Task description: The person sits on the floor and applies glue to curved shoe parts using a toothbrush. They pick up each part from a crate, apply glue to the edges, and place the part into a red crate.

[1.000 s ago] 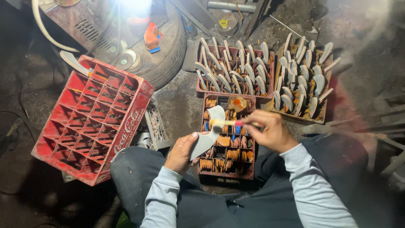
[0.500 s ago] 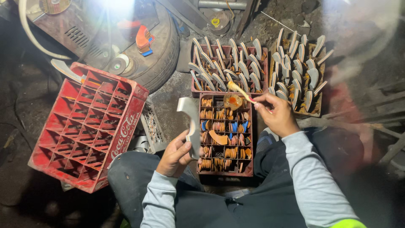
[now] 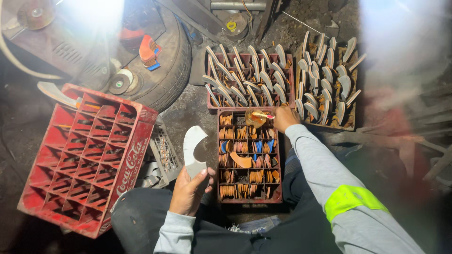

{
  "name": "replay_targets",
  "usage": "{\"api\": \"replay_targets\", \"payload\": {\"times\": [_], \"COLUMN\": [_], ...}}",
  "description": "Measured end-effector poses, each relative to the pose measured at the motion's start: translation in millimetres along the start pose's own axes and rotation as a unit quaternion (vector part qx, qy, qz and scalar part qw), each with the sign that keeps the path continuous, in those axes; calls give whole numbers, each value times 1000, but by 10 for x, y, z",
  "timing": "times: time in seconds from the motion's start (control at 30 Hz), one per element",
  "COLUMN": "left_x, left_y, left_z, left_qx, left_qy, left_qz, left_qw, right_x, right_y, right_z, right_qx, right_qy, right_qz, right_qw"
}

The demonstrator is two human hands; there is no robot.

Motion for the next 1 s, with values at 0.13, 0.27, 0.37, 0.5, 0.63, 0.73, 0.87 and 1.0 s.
{"api": "replay_targets", "payload": {"times": [0.13, 0.27, 0.37, 0.5, 0.63, 0.73, 0.87, 1.0], "left_x": [110, 144, 132, 87, 5, -34, -50, -22], "left_y": [117, 117, 126, 92, 35, 19, 43, 53], "left_z": [146, 232, 256, 239, 189, 143, 98, 94], "left_qx": [-21, 10, 6, -11, -13, -9, -12, -5], "left_qy": [20, 1, -1, -3, -29, -43, -50, -61], "left_qz": [-38, -69, -54, 1, 41, 33, 49, 46], "left_qw": [999, 998, 999, 1000, 999, 998, 997, 997], "right_x": [-36, -131, -210, -297, -392, -353, -321, -330], "right_y": [-72, -195, -210, -37, 83, 143, 165, 141], "right_z": [163, 218, 272, 372, 288, 61, -208, -379], "right_qx": [-12, 11, 27, -5, -32, -50, -10, 19], "right_qy": [24, 4, -3, 24, 29, 61, 22, -15], "right_qz": [-7, -24, 10, 95, 112, 78, 49, 10], "right_qw": [1000, 1000, 1000, 995, 993, 994, 999, 1000]}}
Point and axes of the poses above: each hand's wrist, its own z-axis towards the middle knuckle, its own y-axis out of the back of the hand, x = y × z, the point moved 9 cm from there along z, towards the middle knuckle, and after that the axes turned 10 degrees about z, right-handed, at the moved point
